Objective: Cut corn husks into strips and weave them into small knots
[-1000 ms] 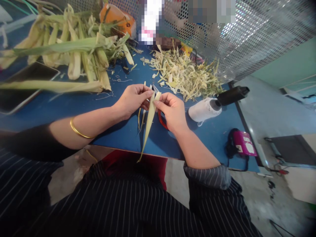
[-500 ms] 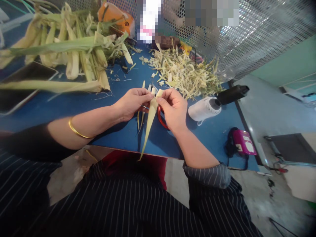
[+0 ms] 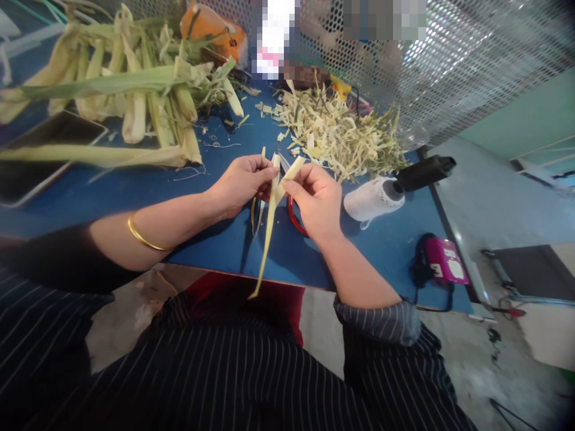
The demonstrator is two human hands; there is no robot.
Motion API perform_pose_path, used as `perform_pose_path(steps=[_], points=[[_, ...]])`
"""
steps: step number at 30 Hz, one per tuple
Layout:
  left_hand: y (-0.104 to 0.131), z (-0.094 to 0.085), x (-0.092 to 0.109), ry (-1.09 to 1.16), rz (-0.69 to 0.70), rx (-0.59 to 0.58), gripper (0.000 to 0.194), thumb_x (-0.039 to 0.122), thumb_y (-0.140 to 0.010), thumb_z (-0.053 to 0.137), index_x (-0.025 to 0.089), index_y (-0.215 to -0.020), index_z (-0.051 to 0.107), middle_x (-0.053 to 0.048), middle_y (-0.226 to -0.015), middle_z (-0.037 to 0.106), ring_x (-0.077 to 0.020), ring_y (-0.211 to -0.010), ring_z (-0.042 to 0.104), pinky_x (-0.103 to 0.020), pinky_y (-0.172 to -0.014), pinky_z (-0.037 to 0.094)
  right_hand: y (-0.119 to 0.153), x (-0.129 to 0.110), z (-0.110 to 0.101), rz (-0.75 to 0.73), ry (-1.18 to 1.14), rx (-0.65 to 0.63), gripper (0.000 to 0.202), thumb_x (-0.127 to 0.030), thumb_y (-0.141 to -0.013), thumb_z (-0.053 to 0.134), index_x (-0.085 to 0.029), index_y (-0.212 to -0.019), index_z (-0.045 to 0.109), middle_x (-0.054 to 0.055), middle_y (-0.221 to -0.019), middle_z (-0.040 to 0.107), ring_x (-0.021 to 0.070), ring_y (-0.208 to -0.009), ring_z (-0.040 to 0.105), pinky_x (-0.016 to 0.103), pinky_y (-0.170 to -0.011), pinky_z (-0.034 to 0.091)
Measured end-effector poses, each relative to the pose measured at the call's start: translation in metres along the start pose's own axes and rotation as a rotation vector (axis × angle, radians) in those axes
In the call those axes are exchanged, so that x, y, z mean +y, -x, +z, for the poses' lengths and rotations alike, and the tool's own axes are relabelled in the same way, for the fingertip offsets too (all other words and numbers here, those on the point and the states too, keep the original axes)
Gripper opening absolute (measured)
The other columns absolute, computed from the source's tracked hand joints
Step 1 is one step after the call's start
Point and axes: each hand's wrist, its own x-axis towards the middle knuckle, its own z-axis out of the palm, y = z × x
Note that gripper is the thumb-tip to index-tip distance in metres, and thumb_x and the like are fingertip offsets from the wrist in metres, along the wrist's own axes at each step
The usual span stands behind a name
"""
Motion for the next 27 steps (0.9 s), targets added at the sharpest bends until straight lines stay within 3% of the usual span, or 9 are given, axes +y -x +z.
perform_pose_path(steps=[4,7,14,22,27], points=[[-0.001,-0.001,0.000,-0.010,0.018,0.031,0.016,0.011,-0.087,0.057,0.015,-0.072,0.055,0.004,-0.054,0.056,-0.0059,-0.045,0.050,-0.020,-0.049,0.040,0.001,-0.001,0.003,0.145,-0.044,-0.097,0.020,-0.034,-0.075,0.073,-0.019,-0.074,0.058,-0.005,-0.064,0.059,0.0089,-0.059,0.053,0.026,-0.061,0.046],[-0.001,-0.003,0.000,-0.002,0.006,0.027,0.014,0.014,-0.088,0.058,0.015,-0.074,0.057,0.003,-0.055,0.058,-0.0067,-0.046,0.053,-0.020,-0.050,0.042,0.000,0.000,0.004,0.190,-0.056,-0.092,0.023,-0.035,-0.075,0.072,-0.020,-0.069,0.056,-0.005,-0.061,0.059,0.0095,-0.058,0.054,0.027,-0.061,0.049],[0.003,-0.004,0.000,0.090,-0.105,-0.171,0.014,0.021,-0.084,0.065,0.012,-0.074,0.061,-0.002,-0.066,0.064,-0.0084,-0.057,0.060,-0.020,-0.056,0.048,-0.002,0.008,0.000,0.119,-0.018,0.046,0.019,-0.025,-0.077,0.068,-0.022,-0.068,0.051,-0.005,-0.065,0.054,0.0096,-0.061,0.053,0.026,-0.061,0.049],[0.002,-0.002,0.000,0.144,-0.129,-0.125,0.013,0.015,-0.087,0.060,0.012,-0.074,0.058,-0.001,-0.065,0.063,-0.0078,-0.054,0.059,-0.019,-0.054,0.047,-0.001,-0.001,0.000,-0.026,0.112,0.075,0.019,-0.020,-0.081,0.063,-0.022,-0.068,0.049,-0.005,-0.063,0.048,0.0092,-0.059,0.046,0.026,-0.060,0.042],[0.001,-0.002,0.000,0.147,-0.121,-0.069,0.016,0.015,-0.087,0.060,0.013,-0.072,0.056,0.001,-0.059,0.059,-0.0061,-0.049,0.055,-0.018,-0.052,0.046,0.002,-0.008,0.000,-0.082,0.175,0.085,0.018,-0.026,-0.082,0.064,-0.022,-0.070,0.051,-0.004,-0.066,0.051,0.0100,-0.062,0.047,0.026,-0.063,0.042]])
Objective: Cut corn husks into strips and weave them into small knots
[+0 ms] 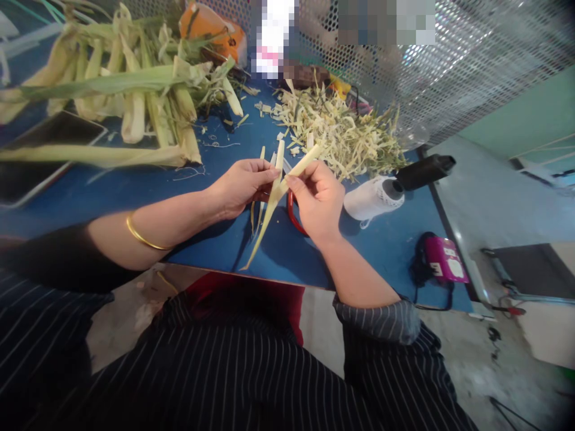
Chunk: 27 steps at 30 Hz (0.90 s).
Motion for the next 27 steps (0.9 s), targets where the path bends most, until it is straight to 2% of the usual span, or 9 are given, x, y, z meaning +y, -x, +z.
perform_pose_path(steps=[5,7,10,13,21,24,27], points=[[-0.002,-0.002,-0.002,-0.051,0.077,0.035,0.015,0.018,-0.087,0.062,0.015,-0.074,0.055,0.001,-0.060,0.061,-0.0072,-0.050,0.058,-0.019,-0.053,0.046,0.000,0.008,0.004,0.169,-0.147,-0.153,0.015,-0.028,-0.079,0.068,-0.021,-0.074,0.056,-0.004,-0.066,0.059,0.0106,-0.061,0.055,0.027,-0.063,0.047],[-0.002,-0.003,-0.002,-0.063,0.076,0.023,0.015,0.021,-0.087,0.062,0.015,-0.075,0.056,0.000,-0.063,0.063,-0.0090,-0.053,0.061,-0.021,-0.055,0.048,0.000,0.011,0.004,0.219,-0.178,-0.170,0.014,-0.027,-0.078,0.068,-0.021,-0.073,0.056,-0.004,-0.065,0.061,0.0112,-0.062,0.058,0.028,-0.065,0.050],[0.000,-0.003,-0.002,-0.080,0.048,-0.046,0.017,0.027,-0.086,0.064,0.014,-0.076,0.059,-0.002,-0.067,0.065,-0.0097,-0.058,0.062,-0.020,-0.056,0.048,-0.001,0.013,0.004,0.202,-0.188,-0.102,0.013,-0.025,-0.079,0.066,-0.022,-0.073,0.055,-0.004,-0.067,0.060,0.0114,-0.063,0.059,0.029,-0.066,0.052],[0.001,-0.003,-0.002,-0.075,0.030,-0.087,0.016,0.025,-0.085,0.064,0.013,-0.074,0.060,-0.002,-0.067,0.065,-0.0085,-0.059,0.061,-0.019,-0.056,0.047,-0.001,0.014,0.003,0.146,-0.126,-0.051,0.016,-0.025,-0.080,0.065,-0.022,-0.070,0.053,-0.004,-0.067,0.057,0.0108,-0.061,0.057,0.028,-0.063,0.049],[0.000,0.000,-0.001,-0.037,0.001,0.006,0.018,0.020,-0.086,0.062,0.014,-0.070,0.057,0.000,-0.061,0.061,-0.0068,-0.052,0.056,-0.019,-0.053,0.045,0.003,0.001,0.000,-0.018,0.089,-0.016,0.017,-0.026,-0.084,0.061,-0.022,-0.071,0.051,-0.004,-0.067,0.056,0.0117,-0.065,0.054,0.028,-0.067,0.044],[-0.001,0.000,-0.001,-0.032,0.014,0.026,0.020,0.019,-0.087,0.061,0.014,-0.069,0.056,0.001,-0.058,0.059,-0.0057,-0.048,0.053,-0.018,-0.051,0.044,0.003,0.000,0.001,0.009,0.018,-0.046,0.014,-0.030,-0.084,0.062,-0.023,-0.076,0.054,-0.003,-0.071,0.059,0.0119,-0.066,0.056,0.028,-0.067,0.046],[-0.002,-0.001,-0.003,-0.041,0.062,0.040,0.020,0.018,-0.088,0.060,0.015,-0.068,0.056,0.001,-0.057,0.058,-0.0063,-0.048,0.055,-0.019,-0.051,0.044,0.001,0.006,0.004,0.104,-0.071,-0.129,0.013,-0.028,-0.080,0.066,-0.022,-0.076,0.056,-0.004,-0.069,0.060,0.0116,-0.064,0.057,0.028,-0.066,0.048]])
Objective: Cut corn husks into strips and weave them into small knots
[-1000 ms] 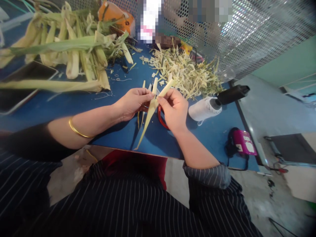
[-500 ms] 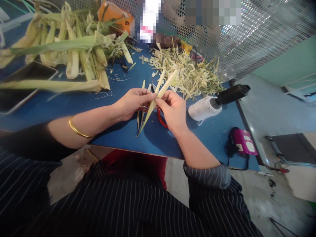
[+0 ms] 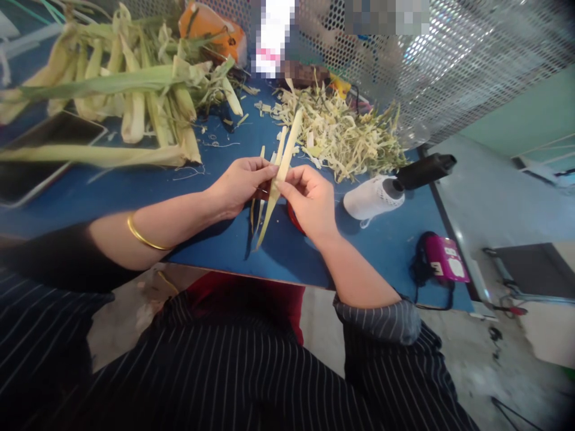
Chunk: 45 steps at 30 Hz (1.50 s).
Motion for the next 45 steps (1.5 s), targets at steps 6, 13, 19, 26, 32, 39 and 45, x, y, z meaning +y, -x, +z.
perform_pose_path(steps=[6,13,19,26,32,39,45], points=[[0.000,-0.003,-0.002,-0.034,-0.007,-0.109,0.018,0.026,-0.088,0.060,0.014,-0.076,0.061,-0.003,-0.067,0.065,-0.0098,-0.058,0.062,-0.021,-0.055,0.047,-0.004,0.008,-0.001,0.042,-0.066,0.048,0.014,-0.024,-0.079,0.065,-0.022,-0.072,0.054,-0.004,-0.067,0.059,0.0121,-0.064,0.059,0.029,-0.065,0.049],[0.002,-0.001,-0.001,-0.007,-0.052,-0.081,0.017,0.022,-0.087,0.062,0.014,-0.072,0.058,-0.002,-0.067,0.064,-0.0085,-0.056,0.059,-0.020,-0.056,0.047,0.000,0.000,-0.003,-0.052,0.054,0.084,0.015,-0.024,-0.083,0.062,-0.023,-0.073,0.051,-0.004,-0.068,0.056,0.0119,-0.064,0.054,0.029,-0.066,0.046],[-0.002,-0.001,-0.001,-0.013,-0.031,-0.023,0.020,0.016,-0.090,0.054,0.014,-0.071,0.056,0.001,-0.058,0.057,-0.0069,-0.048,0.053,-0.020,-0.052,0.045,0.004,-0.006,-0.003,-0.159,0.104,0.097,0.010,-0.026,-0.085,0.061,-0.022,-0.078,0.054,-0.003,-0.073,0.059,0.0115,-0.067,0.055,0.028,-0.067,0.045],[-0.001,-0.001,0.000,-0.040,0.003,-0.034,0.016,0.017,-0.089,0.056,0.013,-0.074,0.059,0.000,-0.061,0.059,-0.0074,-0.051,0.055,-0.021,-0.052,0.047,-0.001,0.003,-0.001,-0.061,0.150,0.015,0.010,-0.018,-0.081,0.062,-0.019,-0.074,0.055,-0.005,-0.066,0.056,0.0088,-0.059,0.051,0.025,-0.060,0.043],[-0.001,-0.002,-0.001,-0.051,-0.020,-0.060,0.017,0.018,-0.087,0.062,0.013,-0.072,0.058,-0.001,-0.062,0.061,-0.0077,-0.052,0.057,-0.021,-0.056,0.049,0.000,0.003,-0.003,-0.170,0.174,0.068,0.011,-0.021,-0.085,0.060,-0.020,-0.077,0.053,-0.005,-0.068,0.055,0.0099,-0.063,0.054,0.026,-0.064,0.046],[-0.006,-0.004,-0.001,-0.055,-0.007,0.057,0.023,0.015,-0.088,0.061,0.013,-0.066,0.054,0.001,-0.054,0.056,-0.0067,-0.046,0.052,-0.020,-0.051,0.046,0.013,-0.008,-0.005,-0.425,0.162,0.106,0.007,-0.029,-0.093,0.051,-0.023,-0.092,0.055,0.000,-0.089,0.066,0.0152,-0.084,0.065,0.034,-0.076,0.054],[-0.014,-0.010,0.002,-0.051,0.029,0.178,0.025,0.013,-0.090,0.054,0.015,-0.065,0.051,0.002,-0.052,0.052,-0.0080,-0.043,0.052,-0.022,-0.048,0.046,0.022,-0.026,-0.013,-0.669,0.016,0.324,0.016,-0.023,-0.095,0.046,-0.026,-0.108,0.055,0.000,-0.086,0.070,0.0167,-0.075,0.069,0.039,-0.070,0.055]])
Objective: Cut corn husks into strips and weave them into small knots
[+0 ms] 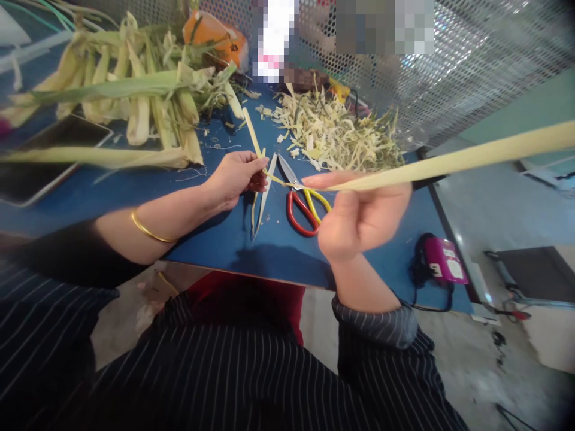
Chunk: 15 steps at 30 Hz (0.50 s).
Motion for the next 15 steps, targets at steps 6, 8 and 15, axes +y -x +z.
perform_pose_path(steps=[6,8,15], points=[[-0.005,-0.004,0.001,-0.048,0.067,0.047,0.022,0.015,-0.087,0.059,0.016,-0.066,0.051,0.002,-0.054,0.052,-0.0080,-0.044,0.052,-0.021,-0.047,0.045,-0.008,0.000,0.001,0.041,0.029,0.074,0.013,-0.032,-0.099,0.037,-0.031,-0.105,0.048,-0.001,-0.075,0.064,0.0167,-0.069,0.069,0.036,-0.061,0.050],[-0.007,-0.006,0.001,-0.070,0.089,0.070,0.022,0.016,-0.086,0.060,0.016,-0.065,0.052,0.002,-0.055,0.053,-0.0078,-0.045,0.051,-0.021,-0.046,0.045,-0.009,0.000,0.001,0.067,0.023,0.083,0.012,-0.033,-0.099,0.036,-0.031,-0.103,0.047,-0.002,-0.071,0.061,0.0160,-0.067,0.068,0.035,-0.059,0.050],[-0.011,-0.010,0.003,-0.115,0.092,0.152,0.020,0.018,-0.084,0.061,0.016,-0.066,0.053,0.002,-0.057,0.051,-0.0082,-0.046,0.051,-0.020,-0.043,0.042,-0.015,0.000,-0.003,0.202,-0.039,0.183,0.008,-0.035,-0.095,0.047,-0.028,-0.090,0.048,-0.005,-0.065,0.056,0.0091,-0.053,0.059,0.028,-0.054,0.048]])
